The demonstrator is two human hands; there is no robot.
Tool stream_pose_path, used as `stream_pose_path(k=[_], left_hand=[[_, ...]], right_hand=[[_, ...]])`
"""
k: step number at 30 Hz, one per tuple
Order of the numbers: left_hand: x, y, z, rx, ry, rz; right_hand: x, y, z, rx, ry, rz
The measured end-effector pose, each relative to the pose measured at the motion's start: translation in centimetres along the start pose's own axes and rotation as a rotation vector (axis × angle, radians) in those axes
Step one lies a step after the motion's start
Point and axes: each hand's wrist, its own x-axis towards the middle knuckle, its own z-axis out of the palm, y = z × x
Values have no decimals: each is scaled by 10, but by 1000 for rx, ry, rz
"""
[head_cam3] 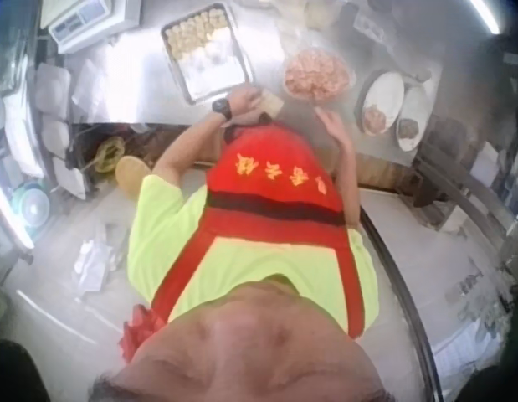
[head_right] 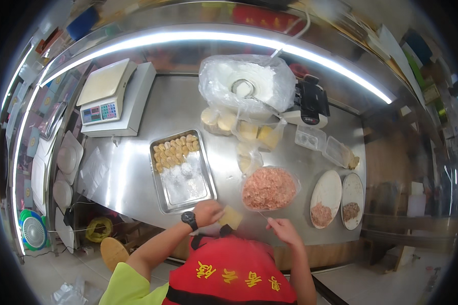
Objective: The person repeatedly scoops minced meat filling onto round dough wrappers, folds and seals each dumpling, and places the finished dumplings onto a metal tray. The process continues throughout the clip with consistent hand motions and growing accumulation of dumplings on the tray.
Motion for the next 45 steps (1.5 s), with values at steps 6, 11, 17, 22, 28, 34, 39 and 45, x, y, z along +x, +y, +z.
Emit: stream_pose_path(k=[6,11,17,22,28,34,39,45], left_hand=[[-17,16,81,132,-239,-48],[-18,10,89,220,-299,-29],[-4,17,70,-94,-200,-279],[-13,-9,77,-1077,155,-612],[49,37,25,-1875,431,-600],[71,9,52,-903,540,-790],[89,39,72,-426,542,-797],[104,34,100,-577,521,-899]], right_hand=[[3,26,6,2,51,-58],[22,70,16,20,156,-71],[50,64,14,-33,413,-302],[83,30,-5,-35,476,-348],[108,4,0,-383,436,-169],[90,-29,25,-470,391,-155],[106,-11,37,-392,457,-161],[138,37,52,-284,610,-262]])
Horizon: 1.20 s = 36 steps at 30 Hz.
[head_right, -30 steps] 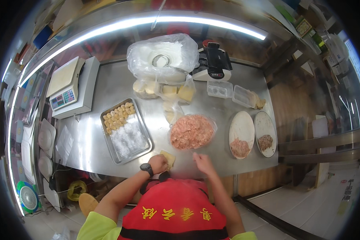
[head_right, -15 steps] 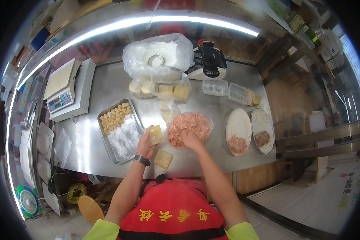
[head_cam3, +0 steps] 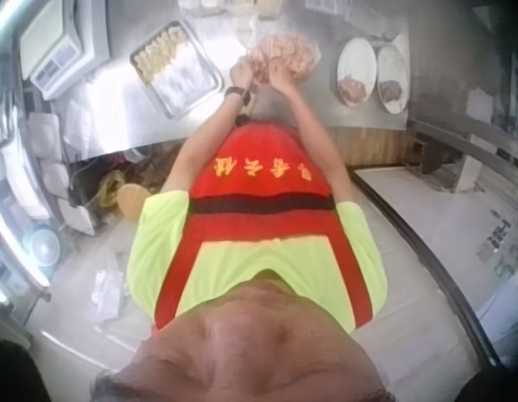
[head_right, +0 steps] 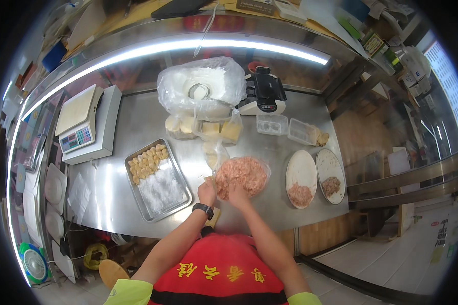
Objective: The person repeatedly scoops minced meat filling onto round dough wrappers, folds and seals each dumpling, and places the finished dumplings onto a metal tray. The process continues throughout the clip with consistent hand motions and growing accumulation of dumplings on the tray.
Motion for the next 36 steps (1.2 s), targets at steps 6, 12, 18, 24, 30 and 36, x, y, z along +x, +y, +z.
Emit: stream_pose_path(k=[6,12,18,24,30,36], left_hand=[[0,-6,4,-116,-15,-65],[-7,18,-11,-452,-177,-291],[-12,14,-38,-802,-284,-351],[-7,-3,-42,-895,-346,-346],[-20,30,-36,-924,-376,-311],[-34,52,-28,-734,-450,-203]], right_hand=[[-8,-11,7,170,-130,149],[-26,-25,10,367,-173,97],[-46,-53,-7,97,-147,-62],[-61,-73,-64,-81,-207,-82],[-65,-101,-106,-168,-148,-116],[-57,-109,-109,-417,-133,-187]])
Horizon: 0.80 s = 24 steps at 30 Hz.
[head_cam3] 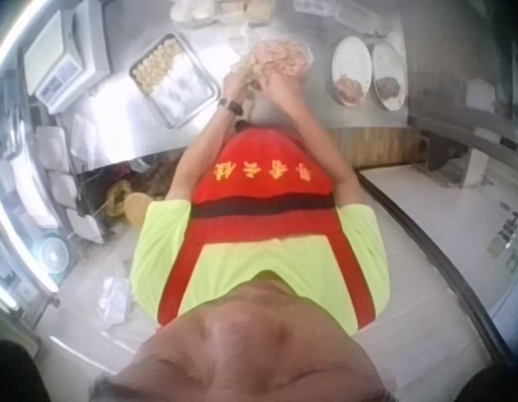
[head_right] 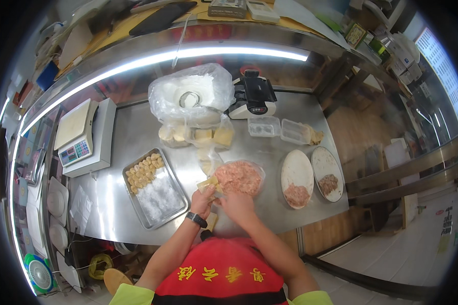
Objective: The person repeatedly scoops minced meat filling onto round dough wrappers, folds and seals each dumpling, and places the finished dumplings onto a metal tray. The process continues throughout the clip with consistent hand motions and growing accumulation of dumplings on the tray.
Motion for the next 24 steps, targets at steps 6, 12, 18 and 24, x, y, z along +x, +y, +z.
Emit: stream_pose_path(k=[6,12,18,24], left_hand=[[11,-11,-4,-44,36,12],[26,8,-4,-147,-34,-19],[27,23,7,-273,-187,-118],[29,20,4,-249,-164,-158]], right_hand=[[12,-3,-17,-195,-90,-58],[27,38,-19,-26,-11,16],[23,76,26,138,164,82],[1,51,-45,253,-5,138]])
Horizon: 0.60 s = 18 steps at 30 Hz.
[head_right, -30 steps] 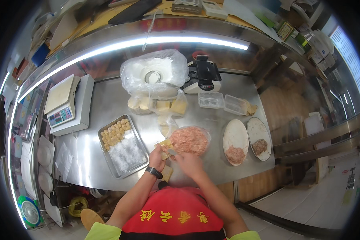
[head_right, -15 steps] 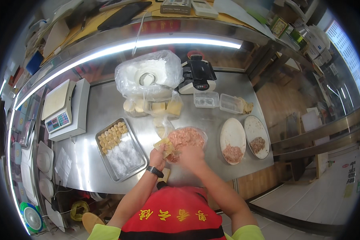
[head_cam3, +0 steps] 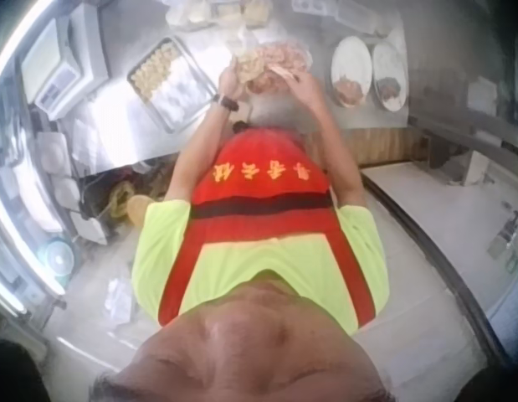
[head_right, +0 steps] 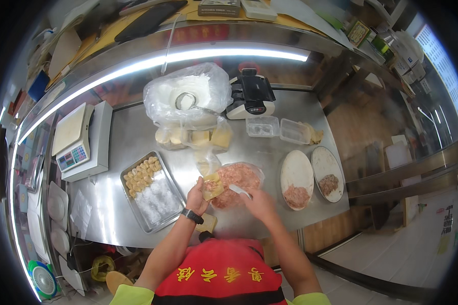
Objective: The person repeatedly scoops minced meat filling onto round dough wrappers, folds and seals each dumpling, and places the finished dumplings onto a metal tray. The process continues throughout the clip with consistent hand motions and growing accumulation of dumplings on the tray.
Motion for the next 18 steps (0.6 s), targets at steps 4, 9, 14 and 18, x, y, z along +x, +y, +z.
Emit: stream_pose_path(k=[4,9,14,18], left_hand=[[4,-6,0,41,53,-40],[3,-9,0,16,100,-27],[-3,-7,0,49,69,-58],[2,-15,-12,47,81,-53]], right_hand=[[10,-3,25,60,24,-76],[7,5,39,-19,67,-141],[11,-1,36,268,-17,-122],[7,-11,49,49,-34,-141]])
